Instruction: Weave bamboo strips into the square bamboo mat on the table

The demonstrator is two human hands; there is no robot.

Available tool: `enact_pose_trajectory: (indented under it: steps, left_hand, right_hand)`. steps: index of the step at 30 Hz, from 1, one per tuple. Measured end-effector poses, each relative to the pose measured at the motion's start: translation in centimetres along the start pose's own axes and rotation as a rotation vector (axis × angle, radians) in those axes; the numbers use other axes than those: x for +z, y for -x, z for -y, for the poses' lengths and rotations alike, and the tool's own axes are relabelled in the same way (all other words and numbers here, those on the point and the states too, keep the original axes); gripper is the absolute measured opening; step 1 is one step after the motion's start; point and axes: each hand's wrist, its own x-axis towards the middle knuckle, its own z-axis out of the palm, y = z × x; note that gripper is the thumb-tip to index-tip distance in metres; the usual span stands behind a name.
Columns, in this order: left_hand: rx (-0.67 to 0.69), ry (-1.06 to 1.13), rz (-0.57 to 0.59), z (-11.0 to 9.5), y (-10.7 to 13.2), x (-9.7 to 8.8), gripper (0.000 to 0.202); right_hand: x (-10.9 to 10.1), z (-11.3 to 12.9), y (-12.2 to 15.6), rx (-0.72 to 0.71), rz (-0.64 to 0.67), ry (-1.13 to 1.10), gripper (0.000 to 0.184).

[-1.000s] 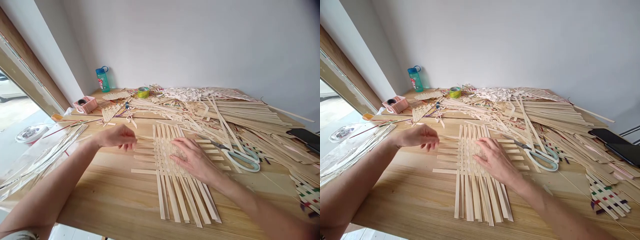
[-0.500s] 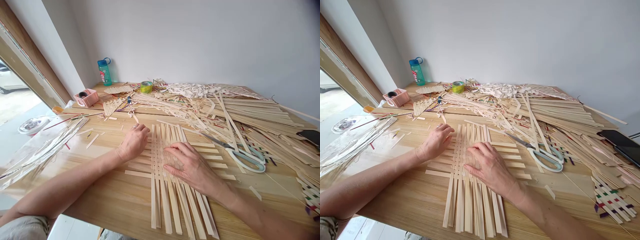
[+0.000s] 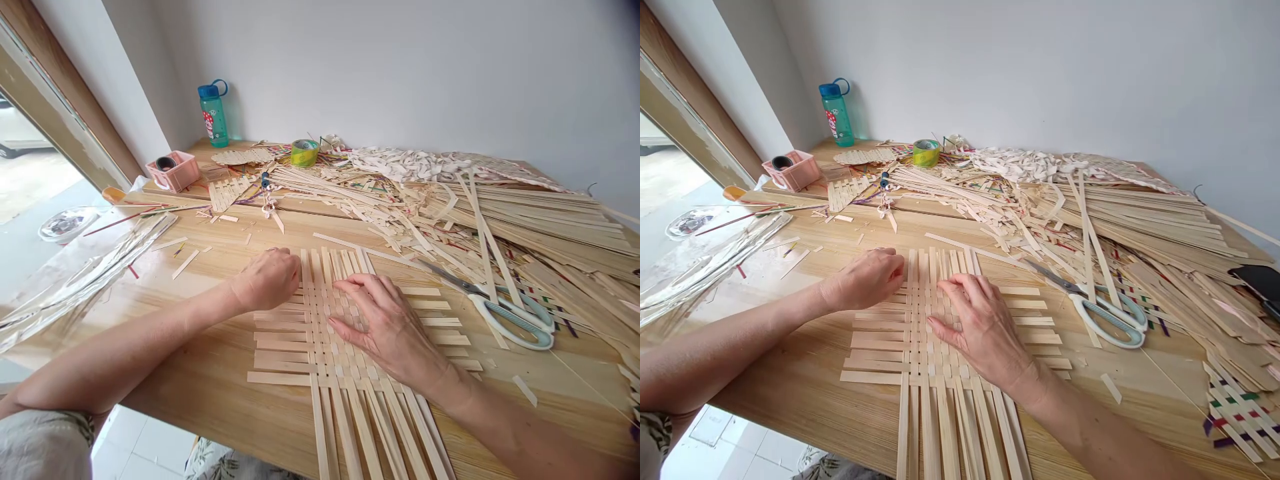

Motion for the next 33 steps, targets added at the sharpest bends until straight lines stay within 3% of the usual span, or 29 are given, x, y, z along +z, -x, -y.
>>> enact_pose_trajectory:
  steps: [7, 14, 18, 23, 28, 30, 33]
  left_hand:
    - [-0.052, 0.005, 0.049, -0.5, 0.4, -0.5, 0.022]
    - [-0.024, 0.510, 0.243, 1.5, -0.7, -1.2, 0.016]
    - [0.010, 0.706, 0.336, 3.0, -1.3, -1.0, 0.018]
    - [0.002, 0.761, 0.388, 3.5, -1.5, -0.9, 0.015]
    - [-0.001, 0.764, 0.365, 3.1, -1.4, -1.1, 0.015]
    - [-0.002, 0.743, 0.348, 3.0, -1.3, -1.1, 0.015]
    - [-0.007, 0.701, 0.337, 2.9, -1.2, -1.0, 0.016]
  right_hand:
    - [0.2, 0.1, 0.0, -0.012, -0.017, 0.036, 0.044]
    - [0.2, 0.3, 0.0, -0.021, -0.046, 0.036, 0.051]
    - [0.2, 0.4, -0.3, -0.099, -0.008, -0.037, 0.051]
    - [0.4, 0.0, -0.6, -0.157, 0.092, -0.108, 0.052]
    - [0.1, 0.2, -1.7, -0.154, 0.144, -0.068, 0.046]
    - [0.3, 0.4, -2.3, -0.178, 0.150, -0.051, 0.054]
    - [0.9, 0.4, -2.9, -0.191, 0.169, -0.050, 0.080]
